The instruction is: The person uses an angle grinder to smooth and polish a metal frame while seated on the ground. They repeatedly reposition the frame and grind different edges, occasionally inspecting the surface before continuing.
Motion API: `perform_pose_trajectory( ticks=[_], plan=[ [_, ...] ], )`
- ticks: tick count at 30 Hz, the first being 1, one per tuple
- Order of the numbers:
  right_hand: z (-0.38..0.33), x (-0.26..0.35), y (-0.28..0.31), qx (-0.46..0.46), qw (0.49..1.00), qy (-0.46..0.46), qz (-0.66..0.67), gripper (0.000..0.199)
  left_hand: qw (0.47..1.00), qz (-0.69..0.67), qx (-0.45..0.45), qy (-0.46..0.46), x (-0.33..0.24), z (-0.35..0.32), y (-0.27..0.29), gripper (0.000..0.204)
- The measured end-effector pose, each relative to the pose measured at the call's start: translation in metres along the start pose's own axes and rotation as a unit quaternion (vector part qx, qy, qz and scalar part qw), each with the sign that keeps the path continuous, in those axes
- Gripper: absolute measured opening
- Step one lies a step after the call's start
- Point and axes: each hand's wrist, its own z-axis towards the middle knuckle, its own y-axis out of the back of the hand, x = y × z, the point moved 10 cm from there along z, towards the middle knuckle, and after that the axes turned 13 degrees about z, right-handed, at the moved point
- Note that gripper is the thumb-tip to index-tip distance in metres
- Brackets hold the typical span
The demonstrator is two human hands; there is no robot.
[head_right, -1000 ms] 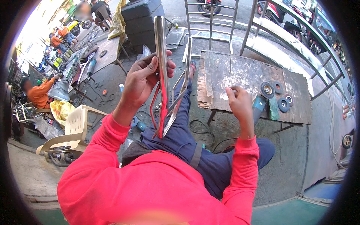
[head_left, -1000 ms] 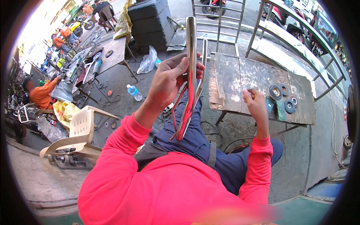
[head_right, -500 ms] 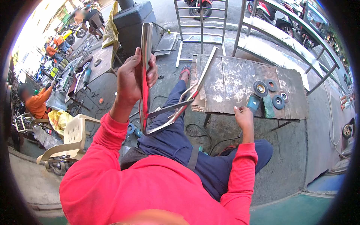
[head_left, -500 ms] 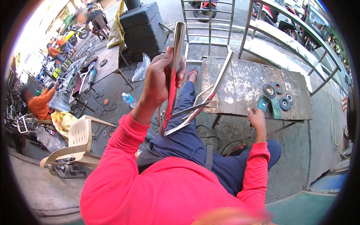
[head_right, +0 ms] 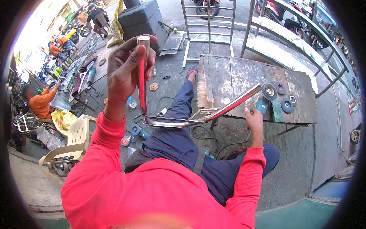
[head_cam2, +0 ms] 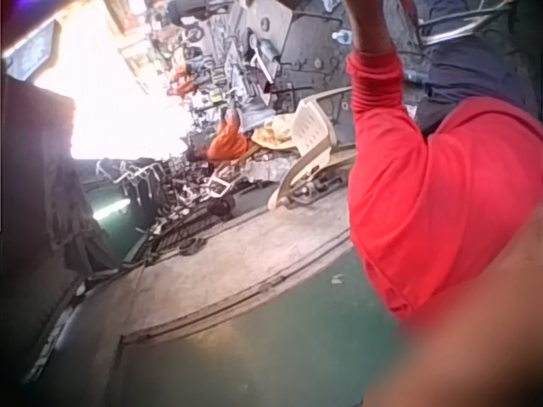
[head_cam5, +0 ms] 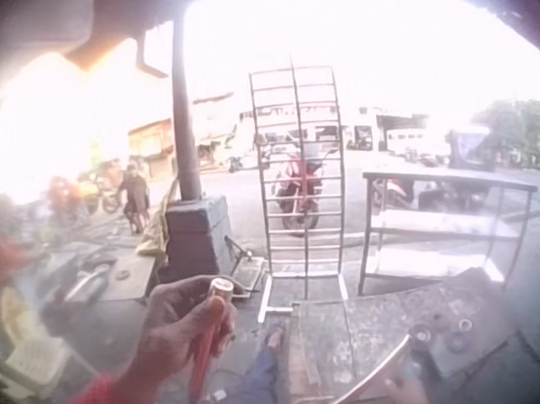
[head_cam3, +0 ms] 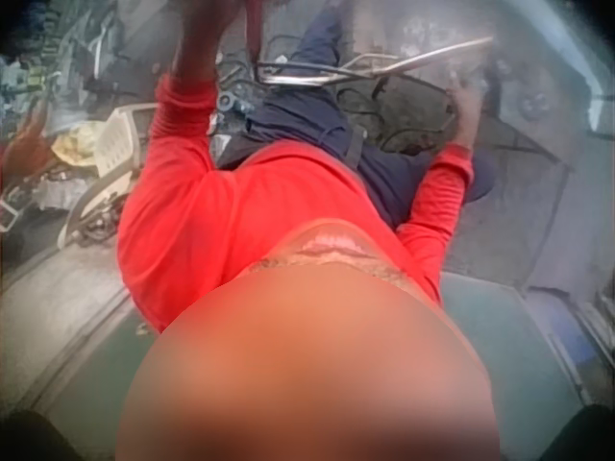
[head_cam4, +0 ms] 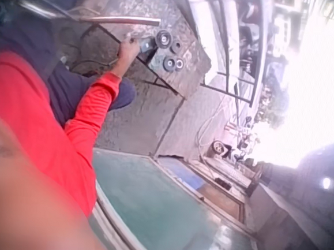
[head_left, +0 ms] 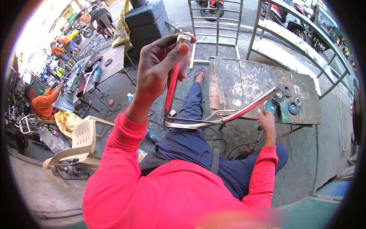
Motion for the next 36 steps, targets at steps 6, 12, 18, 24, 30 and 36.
perform_pose_trajectory(
  ticks=[6, 12, 18, 24, 30, 36],
  plan=[
    [0.002, -0.005, 0.002, -0.005, 1.000, 0.005, -0.005, 0.044, 0.999, -0.015, -0.020, 0.021, -0.002, -0.005, 0.004, 0.043],
    [0.002, -0.003, 0.001, -0.004, 1.000, 0.010, -0.004, 0.043, 0.986, -0.145, 0.026, 0.075, 0.006, -0.007, 0.000, 0.048],
    [-0.006, 0.022, -0.002, 0.012, 0.984, 0.118, -0.133, 0.042, 0.965, -0.233, 0.082, 0.083, 0.010, -0.006, -0.003, 0.047],
    [-0.002, 0.005, 0.001, 0.011, 0.997, 0.067, -0.049, 0.045, 0.972, -0.208, 0.069, 0.081, 0.011, -0.002, 0.003, 0.045],
    [-0.010, 0.011, -0.028, 0.080, 0.992, 0.028, 0.090, 0.044, 0.997, -0.079, -0.009, 0.020, 0.007, -0.001, 0.015, 0.047],
    [-0.047, 0.094, -0.065, 0.320, 0.647, -0.014, 0.692, 0.061, 0.997, 0.006, -0.028, 0.075, 0.065, 0.036, 0.027, 0.048]
  ],
)
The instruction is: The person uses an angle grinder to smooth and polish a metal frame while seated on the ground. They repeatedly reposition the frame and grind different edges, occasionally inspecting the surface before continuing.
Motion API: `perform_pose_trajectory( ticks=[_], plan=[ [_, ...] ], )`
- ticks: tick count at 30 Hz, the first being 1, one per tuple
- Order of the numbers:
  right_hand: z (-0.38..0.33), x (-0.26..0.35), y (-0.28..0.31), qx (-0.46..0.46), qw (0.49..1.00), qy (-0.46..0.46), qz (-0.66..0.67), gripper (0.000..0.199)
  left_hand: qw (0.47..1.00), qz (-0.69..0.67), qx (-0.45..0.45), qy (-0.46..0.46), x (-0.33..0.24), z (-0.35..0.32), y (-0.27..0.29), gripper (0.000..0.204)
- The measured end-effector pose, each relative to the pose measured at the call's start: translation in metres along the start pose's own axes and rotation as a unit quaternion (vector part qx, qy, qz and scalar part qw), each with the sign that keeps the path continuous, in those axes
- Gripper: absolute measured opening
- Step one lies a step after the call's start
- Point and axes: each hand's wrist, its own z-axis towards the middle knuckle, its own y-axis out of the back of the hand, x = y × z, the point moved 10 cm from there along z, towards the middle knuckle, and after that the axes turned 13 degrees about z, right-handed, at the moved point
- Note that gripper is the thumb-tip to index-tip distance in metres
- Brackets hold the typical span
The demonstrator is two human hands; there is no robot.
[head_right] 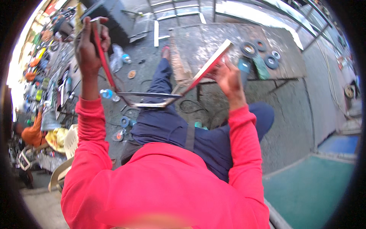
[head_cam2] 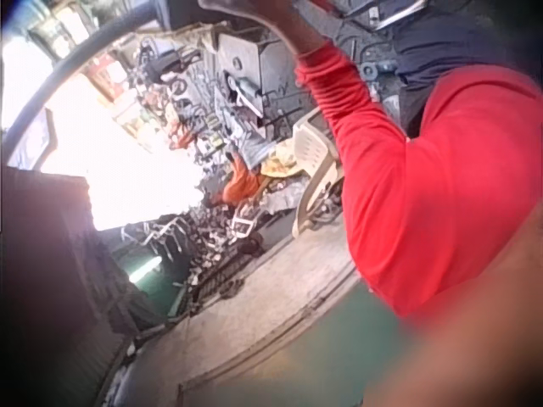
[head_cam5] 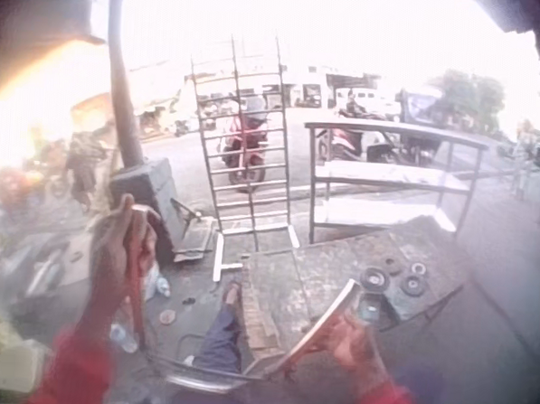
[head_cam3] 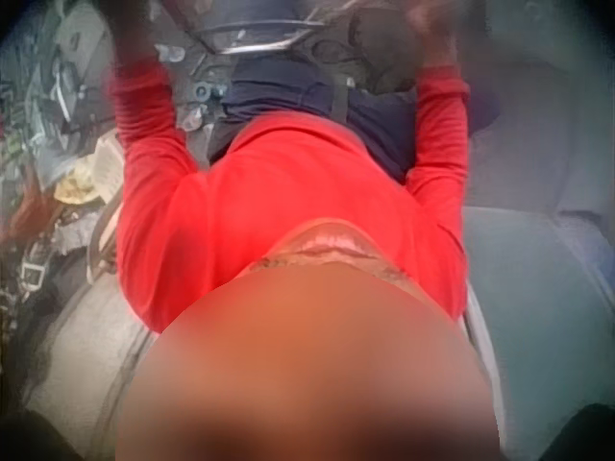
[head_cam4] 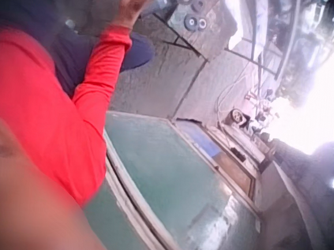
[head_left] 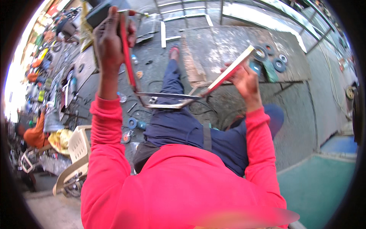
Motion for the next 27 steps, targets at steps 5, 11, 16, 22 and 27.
perform_pose_trajectory(
  ticks=[5, 11, 16, 22, 27],
  plan=[
    [0.001, 0.010, -0.036, 0.000, 0.998, 0.066, 0.011, 0.068, 0.999, 0.022, -0.023, 0.040, 0.048, 0.042, 0.008, 0.048],
    [0.000, 0.010, -0.066, 0.007, 0.989, 0.105, -0.101, 0.053, 0.997, 0.009, -0.015, 0.073, 0.094, 0.066, 0.024, 0.046],
    [-0.003, 0.007, -0.083, 0.018, 0.977, 0.109, -0.181, 0.049, 0.995, -0.018, -0.013, 0.093, 0.119, 0.074, 0.039, 0.046],
    [-0.006, -0.001, -0.107, 0.068, 0.977, 0.093, -0.181, 0.049, 0.996, -0.008, -0.022, 0.085, 0.123, 0.071, 0.052, 0.048],
    [-0.014, -0.019, -0.133, 0.123, 0.972, 0.055, -0.193, 0.054, 0.996, 0.005, -0.039, 0.083, 0.124, 0.064, 0.066, 0.051]
  ],
)
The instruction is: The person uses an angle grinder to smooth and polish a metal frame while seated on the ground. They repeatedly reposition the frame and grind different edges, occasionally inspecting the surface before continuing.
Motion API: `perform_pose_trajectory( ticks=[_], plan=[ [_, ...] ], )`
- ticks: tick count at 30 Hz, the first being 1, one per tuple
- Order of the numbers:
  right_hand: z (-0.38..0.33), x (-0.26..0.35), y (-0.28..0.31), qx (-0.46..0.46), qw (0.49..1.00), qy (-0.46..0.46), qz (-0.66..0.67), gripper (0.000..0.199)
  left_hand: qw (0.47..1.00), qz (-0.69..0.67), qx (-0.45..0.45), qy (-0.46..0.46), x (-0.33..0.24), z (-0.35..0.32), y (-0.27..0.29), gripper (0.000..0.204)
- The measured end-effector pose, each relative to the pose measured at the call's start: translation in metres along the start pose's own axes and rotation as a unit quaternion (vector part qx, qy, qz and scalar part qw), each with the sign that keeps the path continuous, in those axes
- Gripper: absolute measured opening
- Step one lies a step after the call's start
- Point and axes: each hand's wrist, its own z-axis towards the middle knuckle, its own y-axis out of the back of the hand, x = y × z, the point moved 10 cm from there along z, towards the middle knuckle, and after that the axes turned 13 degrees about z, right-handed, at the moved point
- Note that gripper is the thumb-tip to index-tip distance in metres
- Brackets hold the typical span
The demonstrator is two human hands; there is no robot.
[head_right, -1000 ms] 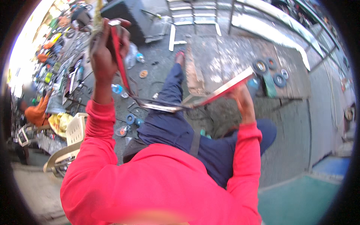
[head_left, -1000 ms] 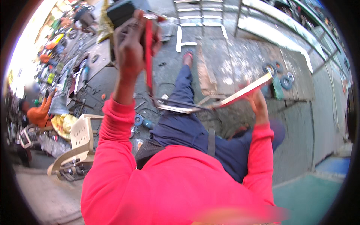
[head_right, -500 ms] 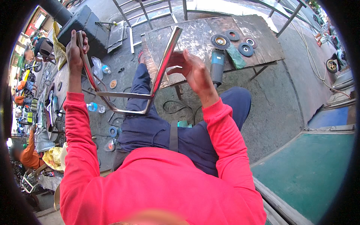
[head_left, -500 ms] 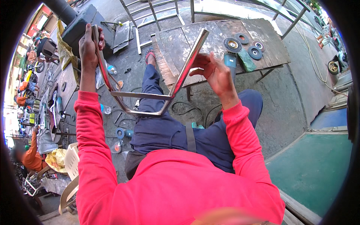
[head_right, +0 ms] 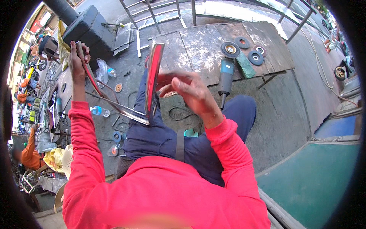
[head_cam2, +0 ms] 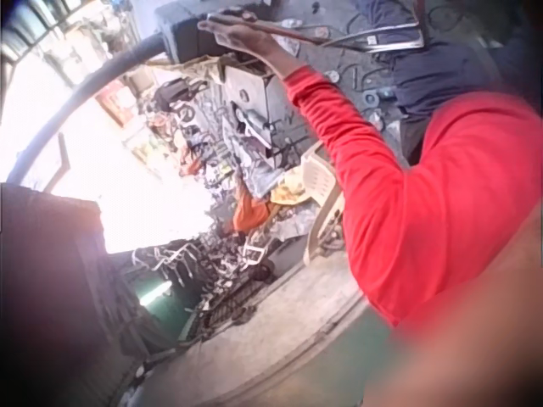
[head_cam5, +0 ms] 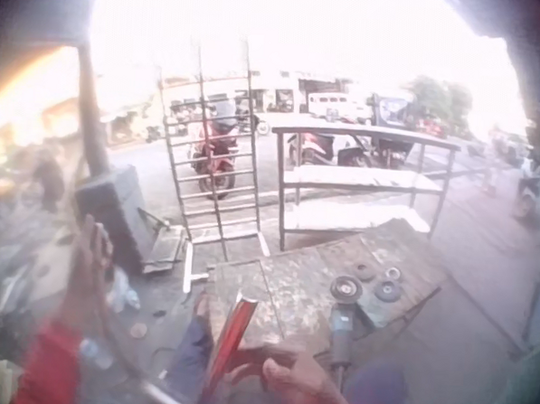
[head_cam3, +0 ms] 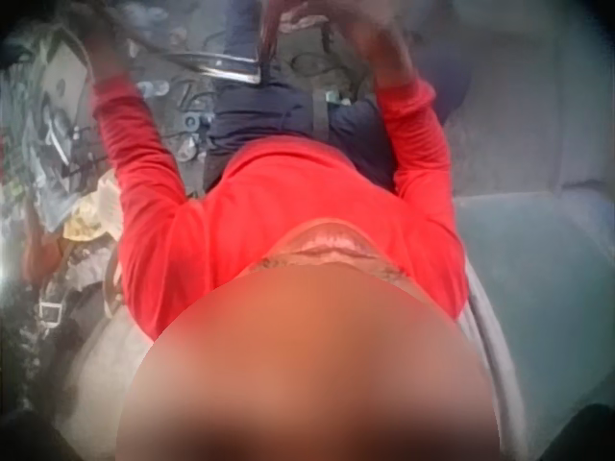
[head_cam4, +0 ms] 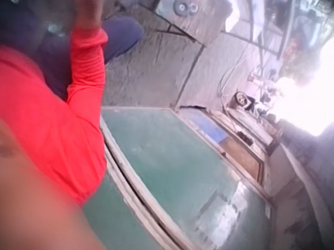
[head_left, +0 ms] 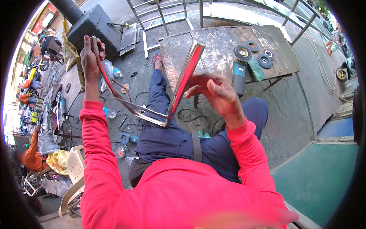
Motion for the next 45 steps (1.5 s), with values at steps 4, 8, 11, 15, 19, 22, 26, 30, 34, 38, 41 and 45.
perform_pose_trajectory(
  ticks=[4, 8, 11, 15, 19, 22, 26, 30, 34, 38, 41, 45],
  plan=[
    [0.001, -0.008, -0.023, 0.038, 0.999, -0.012, -0.006, 0.057, 1.000, 0.003, -0.021, -0.002, 0.005, -0.001, 0.005, 0.052],
    [0.002, -0.012, -0.027, 0.042, 0.998, -0.024, -0.026, 0.055, 0.999, 0.023, -0.025, -0.004, 0.007, -0.002, 0.000, 0.055],
    [0.001, -0.013, -0.014, 0.019, 0.998, -0.017, -0.049, 0.054, 0.999, 0.038, -0.028, -0.007, 0.010, -0.002, -0.004, 0.054],
    [0.010, -0.024, 0.047, -0.068, 0.995, -0.030, -0.064, 0.054, 0.997, 0.080, -0.008, 0.008, 0.036, 0.012, -0.019, 0.050],
    [0.005, -0.045, 0.139, -0.187, 0.976, -0.093, -0.054, 0.051, 0.984, 0.165, -0.033, 0.063, 0.087, 0.037, -0.032, 0.041],
    [-0.017, -0.048, 0.212, -0.349, 0.871, -0.167, -0.303, 0.048, 0.923, 0.375, -0.049, 0.063, 0.115, 0.062, -0.047, 0.042],
    [-0.031, -0.027, 0.235, -0.356, 0.736, -0.178, -0.548, 0.049, 0.891, 0.446, 0.001, 0.088, 0.171, 0.087, -0.080, 0.056],
    [-0.044, -0.018, 0.230, -0.343, 0.730, -0.182, -0.563, 0.048, 0.853, 0.519, 0.017, 0.059, 0.205, 0.108, -0.105, 0.059],
    [-0.060, -0.003, 0.226, -0.344, 0.702, -0.196, -0.592, 0.047, 0.864, 0.487, 0.063, 0.111, 0.237, 0.099, -0.117, 0.058],
    [-0.070, 0.009, 0.229, -0.369, 0.693, -0.201, -0.586, 0.047, 0.858, 0.487, 0.089, 0.134, 0.256, 0.091, -0.132, 0.062],
    [-0.072, 0.010, 0.233, -0.376, 0.695, -0.209, -0.576, 0.047, 0.848, 0.500, 0.112, 0.135, 0.273, 0.093, -0.146, 0.060],
    [-0.064, 0.009, 0.230, -0.362, 0.706, -0.187, -0.579, 0.047, 0.818, 0.539, 0.137, 0.148, 0.300, 0.097, -0.155, 0.055]
  ],
)
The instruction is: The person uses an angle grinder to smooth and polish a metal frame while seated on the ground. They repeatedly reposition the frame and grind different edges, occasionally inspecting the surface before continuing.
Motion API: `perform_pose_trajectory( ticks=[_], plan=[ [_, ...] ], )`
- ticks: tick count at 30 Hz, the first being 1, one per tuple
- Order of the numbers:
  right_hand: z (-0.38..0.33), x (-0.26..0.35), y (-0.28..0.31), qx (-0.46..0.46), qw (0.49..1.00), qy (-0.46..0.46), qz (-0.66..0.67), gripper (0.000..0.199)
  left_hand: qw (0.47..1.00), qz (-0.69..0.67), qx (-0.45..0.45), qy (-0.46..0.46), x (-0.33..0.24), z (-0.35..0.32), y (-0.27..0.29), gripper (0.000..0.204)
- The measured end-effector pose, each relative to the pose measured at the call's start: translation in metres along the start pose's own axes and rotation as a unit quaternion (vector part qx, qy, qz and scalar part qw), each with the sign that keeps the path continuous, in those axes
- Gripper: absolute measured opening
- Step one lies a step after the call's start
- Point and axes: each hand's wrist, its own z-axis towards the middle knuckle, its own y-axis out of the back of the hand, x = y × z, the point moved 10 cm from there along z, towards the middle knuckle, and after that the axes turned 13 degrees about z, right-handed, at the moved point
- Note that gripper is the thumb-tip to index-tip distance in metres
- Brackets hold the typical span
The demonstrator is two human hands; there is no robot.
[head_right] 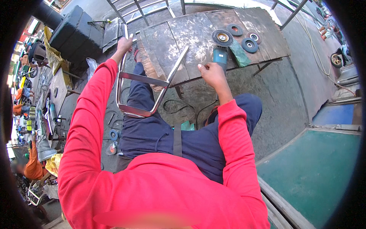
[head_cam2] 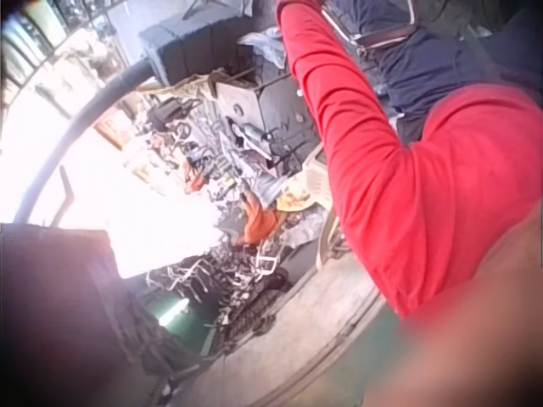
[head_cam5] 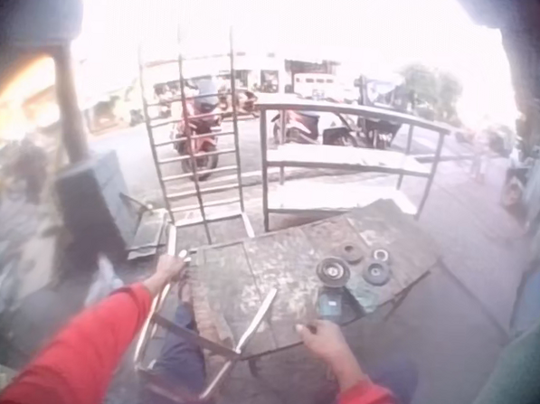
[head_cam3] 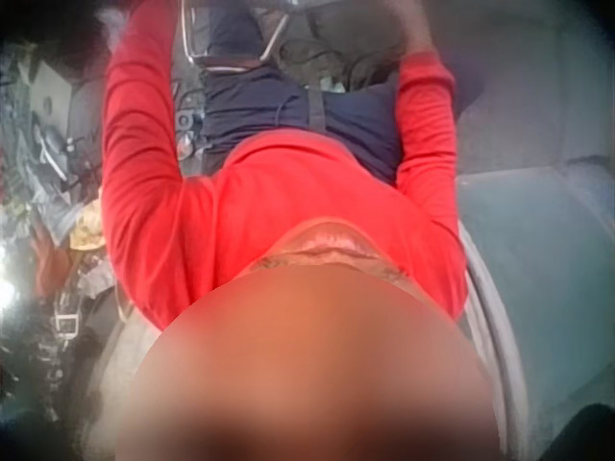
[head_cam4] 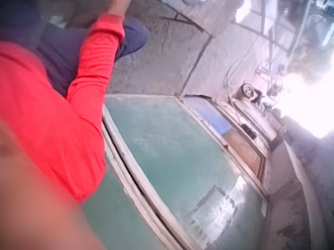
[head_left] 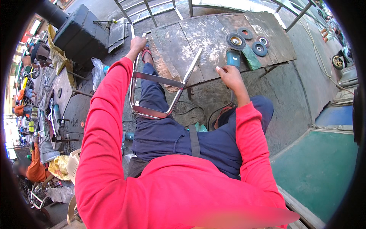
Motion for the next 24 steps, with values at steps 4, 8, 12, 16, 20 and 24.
perform_pose_trajectory(
  ticks=[4, 8, 12, 16, 20, 24],
  plan=[
    [0.002, 0.004, -0.004, 0.011, 1.000, 0.000, 0.004, 0.047, 0.994, -0.081, 0.068, -0.002, 0.001, -0.005, -0.034, 0.047],
    [0.002, 0.008, -0.001, 0.006, 1.000, -0.006, 0.002, 0.047, 0.987, -0.015, 0.155, -0.033, -0.004, -0.028, -0.066, 0.042],
    [0.002, 0.002, 0.003, 0.009, 1.000, -0.004, 0.023, 0.046, 0.976, -0.130, 0.176, -0.016, 0.001, -0.049, -0.066, 0.051],
    [0.010, -0.017, 0.006, 0.001, 0.999, -0.020, 0.030, 0.046, 0.991, -0.047, 0.124, -0.004, 0.026, -0.063, -0.031, 0.057],
    [0.017, -0.026, 0.020, -0.032, 0.998, 0.005, 0.045, 0.047, 0.983, -0.171, 0.062, 0.024, 0.063, -0.088, 0.007, 0.048],
    [0.019, -0.038, 0.047, -0.022, 0.997, -0.046, 0.060, 0.045, 0.967, -0.242, 0.045, 0.062, 0.116, -0.135, 0.015, 0.046]
  ],
)
